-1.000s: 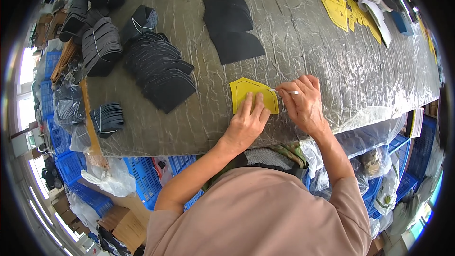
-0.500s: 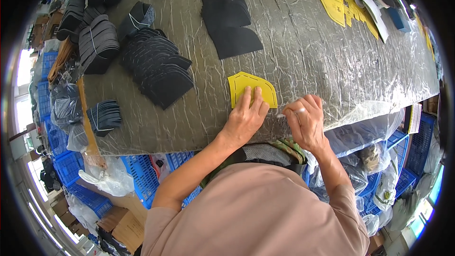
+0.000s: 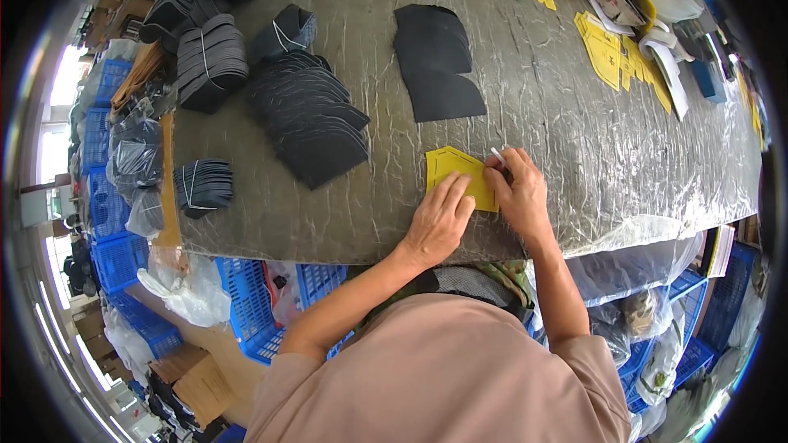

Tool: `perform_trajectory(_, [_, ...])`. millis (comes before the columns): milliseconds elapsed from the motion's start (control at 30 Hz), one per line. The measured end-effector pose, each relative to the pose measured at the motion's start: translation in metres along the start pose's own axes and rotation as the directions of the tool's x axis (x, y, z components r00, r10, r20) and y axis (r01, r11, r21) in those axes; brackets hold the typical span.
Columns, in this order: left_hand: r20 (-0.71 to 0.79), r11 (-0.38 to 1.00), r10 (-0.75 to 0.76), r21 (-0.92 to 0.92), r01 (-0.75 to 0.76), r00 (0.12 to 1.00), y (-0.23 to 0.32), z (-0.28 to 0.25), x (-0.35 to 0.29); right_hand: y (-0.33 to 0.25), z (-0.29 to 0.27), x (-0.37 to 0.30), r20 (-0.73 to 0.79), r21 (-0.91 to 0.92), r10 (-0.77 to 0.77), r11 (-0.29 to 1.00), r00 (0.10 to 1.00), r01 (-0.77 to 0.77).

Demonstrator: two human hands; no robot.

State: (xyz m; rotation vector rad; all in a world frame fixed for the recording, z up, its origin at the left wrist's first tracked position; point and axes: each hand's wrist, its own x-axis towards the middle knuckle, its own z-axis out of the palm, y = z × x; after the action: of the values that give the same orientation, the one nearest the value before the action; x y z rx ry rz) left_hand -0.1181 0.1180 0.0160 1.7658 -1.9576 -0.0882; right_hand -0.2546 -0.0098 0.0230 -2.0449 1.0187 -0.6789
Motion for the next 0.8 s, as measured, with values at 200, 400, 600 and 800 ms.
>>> perform_trajectory(200, [-0.228,0.931,-0.302,-0.280,0.234,0.926,-0.025,-0.026,0.001,0.030,-0.023,0.012,0.144,0.555,0.365,0.740,0.920,-0.381])
perform_trajectory(400, [0.070,0.947,-0.316,-0.027,0.319,0.946,-0.036,-0.026,0.032,0.094,-0.042,0.017,0.254,0.918,0.159,-0.350,0.954,-0.186])
perform_trajectory(600, [-0.104,0.838,-0.442,-0.402,0.369,0.891,-0.049,-0.028,0.016,0.113,-0.042,0.010,0.252,0.911,0.065,-0.353,0.966,-0.214])
perform_trajectory(800, [-0.253,0.705,-0.699,-0.398,0.586,0.669,-0.143,-0.116,-0.044,0.112,-0.049,0.010,0.273,0.934,0.094,-0.264,0.957,-0.240])
